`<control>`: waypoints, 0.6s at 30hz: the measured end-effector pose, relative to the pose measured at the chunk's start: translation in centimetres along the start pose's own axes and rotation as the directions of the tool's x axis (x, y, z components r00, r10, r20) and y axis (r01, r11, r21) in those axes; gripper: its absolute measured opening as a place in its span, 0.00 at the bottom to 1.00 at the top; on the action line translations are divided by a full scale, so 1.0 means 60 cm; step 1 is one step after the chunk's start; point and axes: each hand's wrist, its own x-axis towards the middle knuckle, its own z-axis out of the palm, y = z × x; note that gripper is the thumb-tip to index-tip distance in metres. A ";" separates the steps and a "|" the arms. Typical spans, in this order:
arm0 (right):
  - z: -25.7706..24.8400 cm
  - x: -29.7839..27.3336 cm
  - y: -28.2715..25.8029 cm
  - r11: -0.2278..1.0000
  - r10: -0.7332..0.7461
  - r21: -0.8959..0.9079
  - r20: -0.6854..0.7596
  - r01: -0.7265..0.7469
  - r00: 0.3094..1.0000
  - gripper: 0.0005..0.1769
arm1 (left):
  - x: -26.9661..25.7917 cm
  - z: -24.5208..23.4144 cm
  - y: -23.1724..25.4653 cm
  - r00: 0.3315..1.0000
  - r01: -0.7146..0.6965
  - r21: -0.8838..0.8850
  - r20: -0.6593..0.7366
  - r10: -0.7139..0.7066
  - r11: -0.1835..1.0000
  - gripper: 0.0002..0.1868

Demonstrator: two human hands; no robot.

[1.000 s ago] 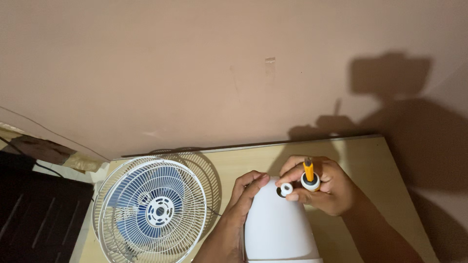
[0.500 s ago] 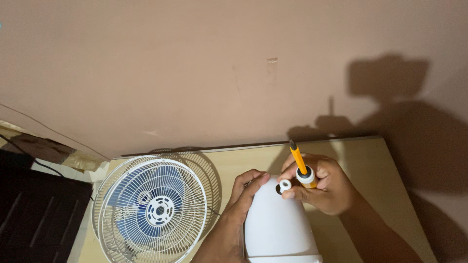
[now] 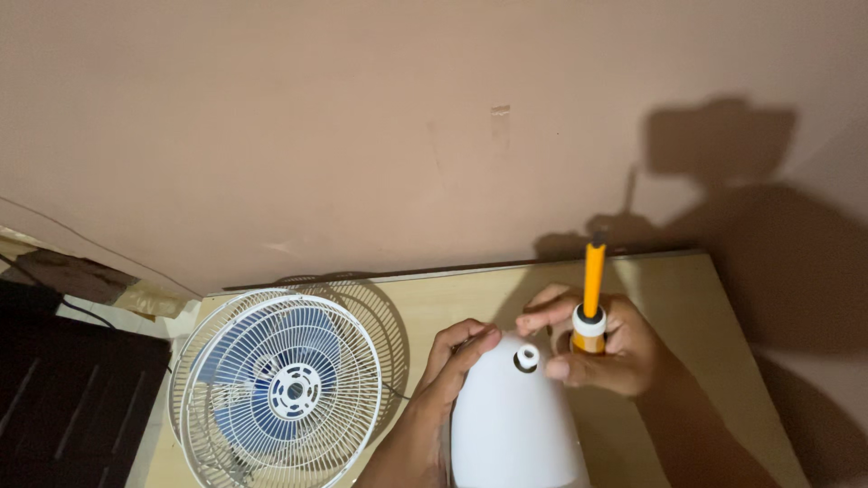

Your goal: The person removes the front grill of a white table fan, then uses a yellow screwdriver to loosen and remove screws from the rear motor housing. The fan blade and grill remain on the table while the motor housing is worked on.

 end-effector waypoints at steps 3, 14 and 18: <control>0.009 -0.018 -0.017 0.989 0.110 -0.096 -0.055 -0.115 0.992 0.27 | -0.004 0.003 0.000 1.000 -0.012 -0.034 0.013 0.012 0.999 0.57; 0.081 -0.082 -0.079 0.964 0.148 0.231 -0.045 -0.134 0.988 0.23 | -0.069 0.048 -0.039 0.942 -0.320 0.415 0.039 0.334 0.852 0.29; 0.095 -0.103 -0.098 0.953 0.236 0.212 -0.070 -0.217 0.969 0.23 | -0.089 0.057 -0.007 0.959 -0.277 0.432 0.065 0.277 0.858 0.28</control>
